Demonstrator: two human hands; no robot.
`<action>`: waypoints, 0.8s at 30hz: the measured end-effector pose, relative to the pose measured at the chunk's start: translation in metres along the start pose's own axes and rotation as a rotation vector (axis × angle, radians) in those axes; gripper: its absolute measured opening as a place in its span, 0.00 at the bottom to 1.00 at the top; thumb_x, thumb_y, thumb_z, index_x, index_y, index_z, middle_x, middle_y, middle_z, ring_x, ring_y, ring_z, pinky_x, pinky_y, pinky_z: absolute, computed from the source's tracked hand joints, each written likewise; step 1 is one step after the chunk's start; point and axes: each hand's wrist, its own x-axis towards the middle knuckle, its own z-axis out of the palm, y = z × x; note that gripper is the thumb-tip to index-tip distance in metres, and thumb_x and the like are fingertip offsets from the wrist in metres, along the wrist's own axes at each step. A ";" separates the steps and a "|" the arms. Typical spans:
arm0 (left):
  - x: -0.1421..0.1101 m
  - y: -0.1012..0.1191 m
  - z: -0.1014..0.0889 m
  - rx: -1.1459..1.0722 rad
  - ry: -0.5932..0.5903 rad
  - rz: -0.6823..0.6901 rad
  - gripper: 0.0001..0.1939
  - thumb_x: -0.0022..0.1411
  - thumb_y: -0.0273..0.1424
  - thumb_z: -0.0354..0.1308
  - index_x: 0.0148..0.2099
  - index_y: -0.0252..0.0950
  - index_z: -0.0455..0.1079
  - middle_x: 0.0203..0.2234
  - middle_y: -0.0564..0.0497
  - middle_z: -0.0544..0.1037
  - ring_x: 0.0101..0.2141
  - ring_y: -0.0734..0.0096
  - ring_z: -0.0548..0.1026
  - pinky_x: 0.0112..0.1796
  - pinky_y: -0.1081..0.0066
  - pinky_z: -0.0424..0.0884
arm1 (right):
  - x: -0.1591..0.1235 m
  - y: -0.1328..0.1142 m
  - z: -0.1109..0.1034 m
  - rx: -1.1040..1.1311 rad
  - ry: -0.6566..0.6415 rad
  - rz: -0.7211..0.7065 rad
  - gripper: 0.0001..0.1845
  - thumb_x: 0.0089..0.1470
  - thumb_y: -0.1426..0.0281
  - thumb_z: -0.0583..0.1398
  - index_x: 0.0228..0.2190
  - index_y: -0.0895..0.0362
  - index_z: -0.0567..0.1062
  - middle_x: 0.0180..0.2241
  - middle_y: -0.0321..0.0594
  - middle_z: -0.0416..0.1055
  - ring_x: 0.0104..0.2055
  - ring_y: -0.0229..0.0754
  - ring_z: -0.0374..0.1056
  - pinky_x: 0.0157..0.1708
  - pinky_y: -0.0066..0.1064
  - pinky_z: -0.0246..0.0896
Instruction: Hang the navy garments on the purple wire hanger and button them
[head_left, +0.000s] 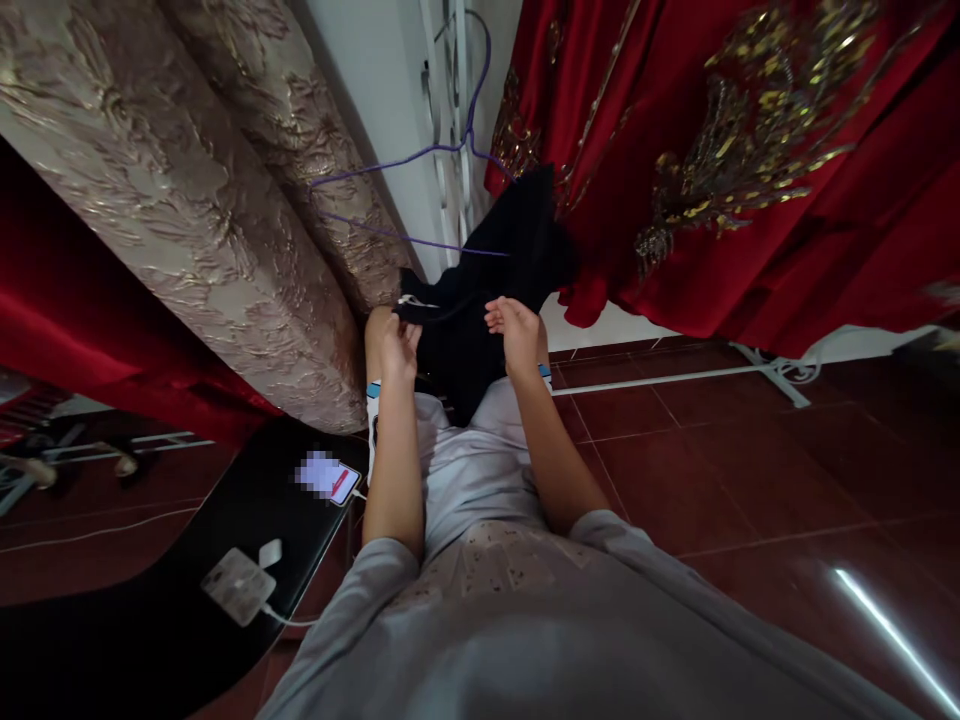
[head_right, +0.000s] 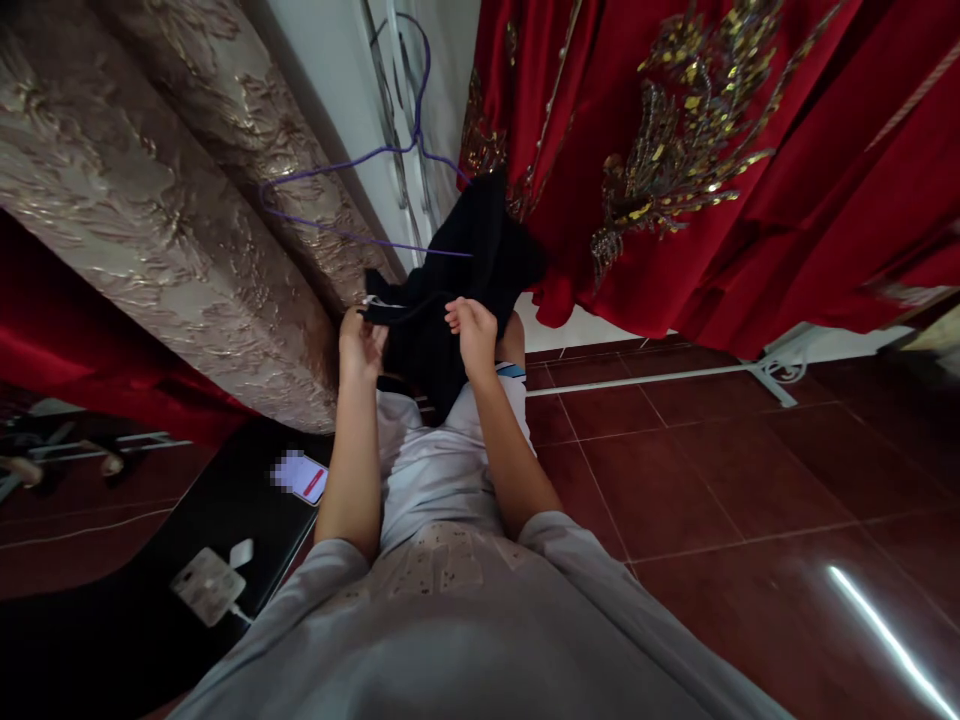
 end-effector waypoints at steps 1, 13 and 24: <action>-0.006 0.001 0.006 0.014 -0.018 0.022 0.09 0.67 0.36 0.61 0.38 0.37 0.67 0.35 0.48 0.77 0.40 0.68 0.79 0.49 0.66 0.76 | 0.000 0.001 0.000 -0.053 -0.042 -0.060 0.12 0.58 0.60 0.61 0.37 0.55 0.76 0.37 0.40 0.76 0.40 0.39 0.72 0.41 0.30 0.69; -0.047 0.028 0.041 0.533 -0.658 0.439 0.35 0.70 0.62 0.45 0.44 0.36 0.75 0.42 0.43 0.78 0.50 0.56 0.76 0.56 0.62 0.71 | -0.003 -0.047 0.022 -0.195 -0.521 -0.189 0.07 0.54 0.69 0.58 0.35 0.55 0.76 0.37 0.39 0.75 0.45 0.47 0.72 0.54 0.38 0.68; -0.005 0.026 -0.001 1.007 -1.014 0.254 0.19 0.63 0.47 0.62 0.43 0.35 0.76 0.33 0.48 0.80 0.34 0.58 0.78 0.39 0.68 0.74 | 0.063 -0.010 0.033 -0.223 -0.161 -0.191 0.08 0.59 0.66 0.57 0.35 0.56 0.75 0.37 0.40 0.75 0.44 0.44 0.71 0.51 0.34 0.68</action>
